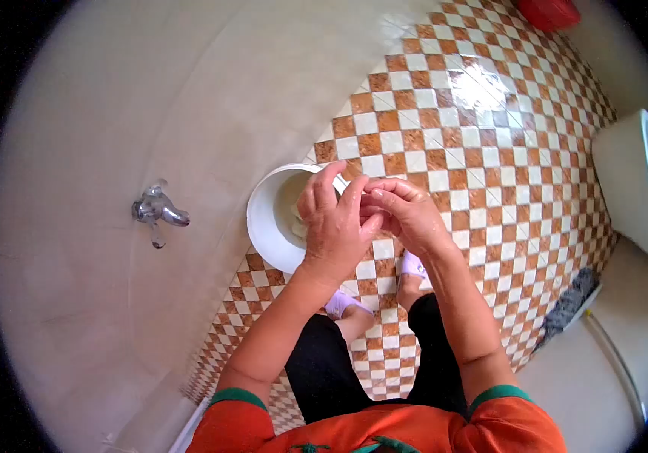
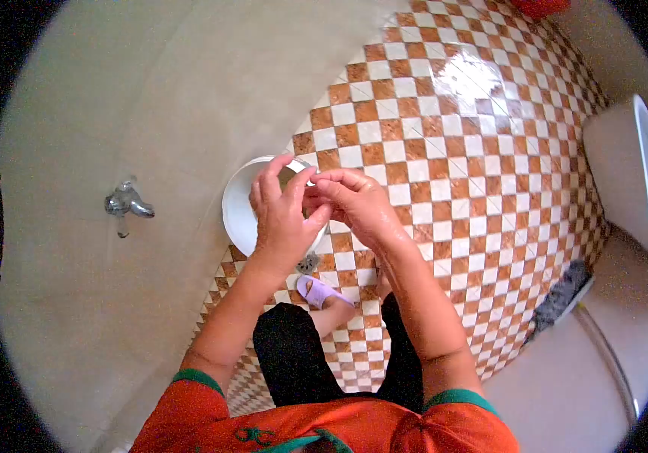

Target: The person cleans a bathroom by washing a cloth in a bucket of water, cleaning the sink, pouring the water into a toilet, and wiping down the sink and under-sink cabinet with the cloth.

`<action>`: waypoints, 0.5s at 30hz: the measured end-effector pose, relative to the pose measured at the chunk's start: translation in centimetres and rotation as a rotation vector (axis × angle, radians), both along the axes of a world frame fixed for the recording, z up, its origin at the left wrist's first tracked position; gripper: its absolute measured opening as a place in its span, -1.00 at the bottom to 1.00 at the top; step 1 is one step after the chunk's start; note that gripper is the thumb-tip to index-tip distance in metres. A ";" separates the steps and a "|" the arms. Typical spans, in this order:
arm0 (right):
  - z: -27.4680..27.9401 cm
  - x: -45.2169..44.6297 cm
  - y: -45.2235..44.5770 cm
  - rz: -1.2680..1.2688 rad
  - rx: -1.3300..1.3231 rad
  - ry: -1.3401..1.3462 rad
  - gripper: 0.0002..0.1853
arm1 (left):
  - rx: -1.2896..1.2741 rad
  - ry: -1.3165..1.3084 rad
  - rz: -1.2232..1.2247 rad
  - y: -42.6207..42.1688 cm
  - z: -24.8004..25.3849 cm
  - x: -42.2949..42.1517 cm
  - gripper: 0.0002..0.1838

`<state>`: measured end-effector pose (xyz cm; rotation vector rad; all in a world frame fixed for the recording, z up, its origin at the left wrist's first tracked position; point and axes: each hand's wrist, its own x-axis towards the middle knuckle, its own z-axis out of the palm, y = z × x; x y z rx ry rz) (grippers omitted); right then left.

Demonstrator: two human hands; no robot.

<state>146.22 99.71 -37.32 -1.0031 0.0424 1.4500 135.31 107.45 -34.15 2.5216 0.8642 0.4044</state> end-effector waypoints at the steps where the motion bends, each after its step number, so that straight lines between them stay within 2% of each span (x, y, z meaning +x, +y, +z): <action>1: 1.2 0.1 -1.1 -0.040 0.017 0.018 -0.81 | -0.010 0.006 -0.028 -1.0 0.9 0.7 -0.51; 3: 5.3 1.2 -3.5 -0.137 0.001 0.055 -0.82 | 0.052 -0.050 0.003 -3.1 3.7 2.3 -0.66; 4: 7.3 1.9 -4.5 -0.207 -0.003 0.083 -0.83 | 0.025 -0.075 0.028 -4.1 5.3 3.2 -0.80; 8: 15.0 5.1 -9.9 -0.300 0.072 0.134 -0.82 | -0.062 -0.188 -0.103 -7.3 12.9 7.0 -0.91; 13: 24.8 11.0 -17.2 -0.448 0.159 0.116 -0.72 | -0.066 -0.185 -0.318 -11.2 24.0 13.6 -0.89; 15: 28.0 13.6 -20.4 -0.474 0.180 0.071 -0.67 | -0.173 -0.154 -0.344 -12.6 27.8 16.6 -0.87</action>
